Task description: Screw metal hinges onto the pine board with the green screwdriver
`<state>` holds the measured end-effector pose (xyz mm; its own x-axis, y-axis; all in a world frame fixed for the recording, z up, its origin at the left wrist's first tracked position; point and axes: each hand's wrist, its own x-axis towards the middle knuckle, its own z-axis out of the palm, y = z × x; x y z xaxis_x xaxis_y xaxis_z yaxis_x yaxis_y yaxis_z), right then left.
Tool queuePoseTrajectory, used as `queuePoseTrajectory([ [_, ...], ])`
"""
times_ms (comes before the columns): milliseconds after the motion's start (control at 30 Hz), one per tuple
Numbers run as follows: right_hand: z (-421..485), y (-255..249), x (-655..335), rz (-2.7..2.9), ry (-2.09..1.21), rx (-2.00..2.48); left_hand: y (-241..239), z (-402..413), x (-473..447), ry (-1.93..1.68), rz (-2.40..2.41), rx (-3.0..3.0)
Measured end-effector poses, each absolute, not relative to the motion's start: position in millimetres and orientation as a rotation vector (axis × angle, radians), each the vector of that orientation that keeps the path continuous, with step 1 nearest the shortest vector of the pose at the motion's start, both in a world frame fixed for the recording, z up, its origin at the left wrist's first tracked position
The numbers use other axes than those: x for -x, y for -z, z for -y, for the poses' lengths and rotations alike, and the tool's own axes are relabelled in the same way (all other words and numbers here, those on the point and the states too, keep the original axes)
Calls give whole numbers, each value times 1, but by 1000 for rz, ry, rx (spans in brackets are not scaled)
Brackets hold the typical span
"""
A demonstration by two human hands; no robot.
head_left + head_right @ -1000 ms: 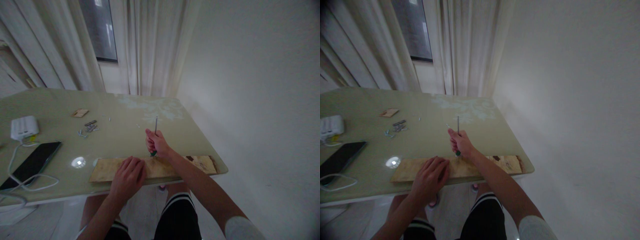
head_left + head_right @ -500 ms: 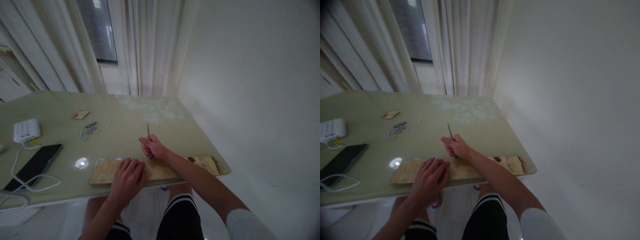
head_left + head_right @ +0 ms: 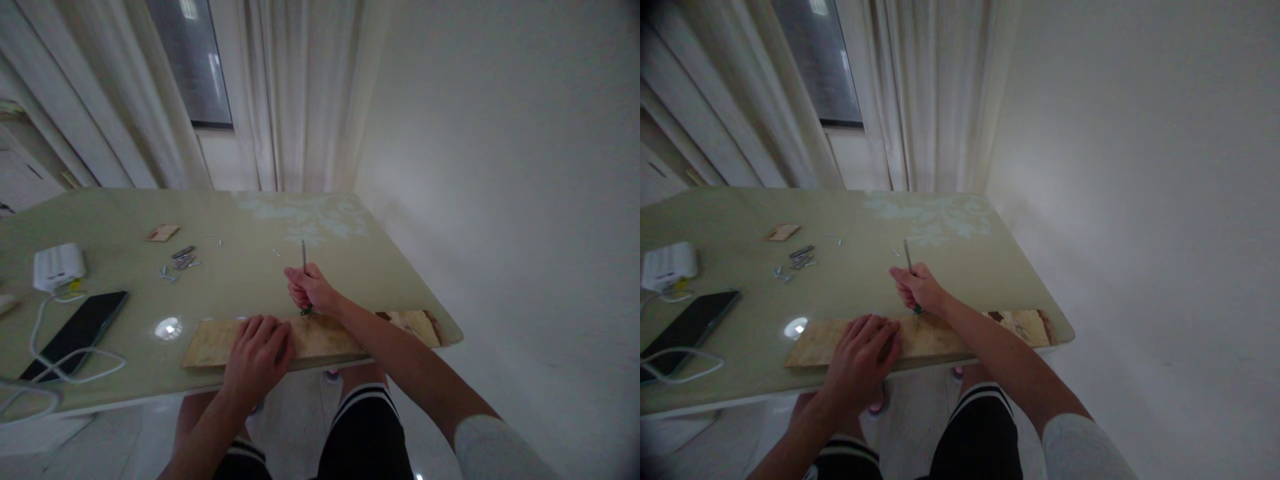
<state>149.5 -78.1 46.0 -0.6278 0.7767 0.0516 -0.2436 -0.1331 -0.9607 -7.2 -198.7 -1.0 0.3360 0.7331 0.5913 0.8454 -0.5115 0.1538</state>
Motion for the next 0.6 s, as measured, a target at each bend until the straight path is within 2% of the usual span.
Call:
queuePoseTrajectory([
  [600, 81, -45, -162, 1297, -1693, 677, -1, 199, 8, 911, 1415, 2436],
])
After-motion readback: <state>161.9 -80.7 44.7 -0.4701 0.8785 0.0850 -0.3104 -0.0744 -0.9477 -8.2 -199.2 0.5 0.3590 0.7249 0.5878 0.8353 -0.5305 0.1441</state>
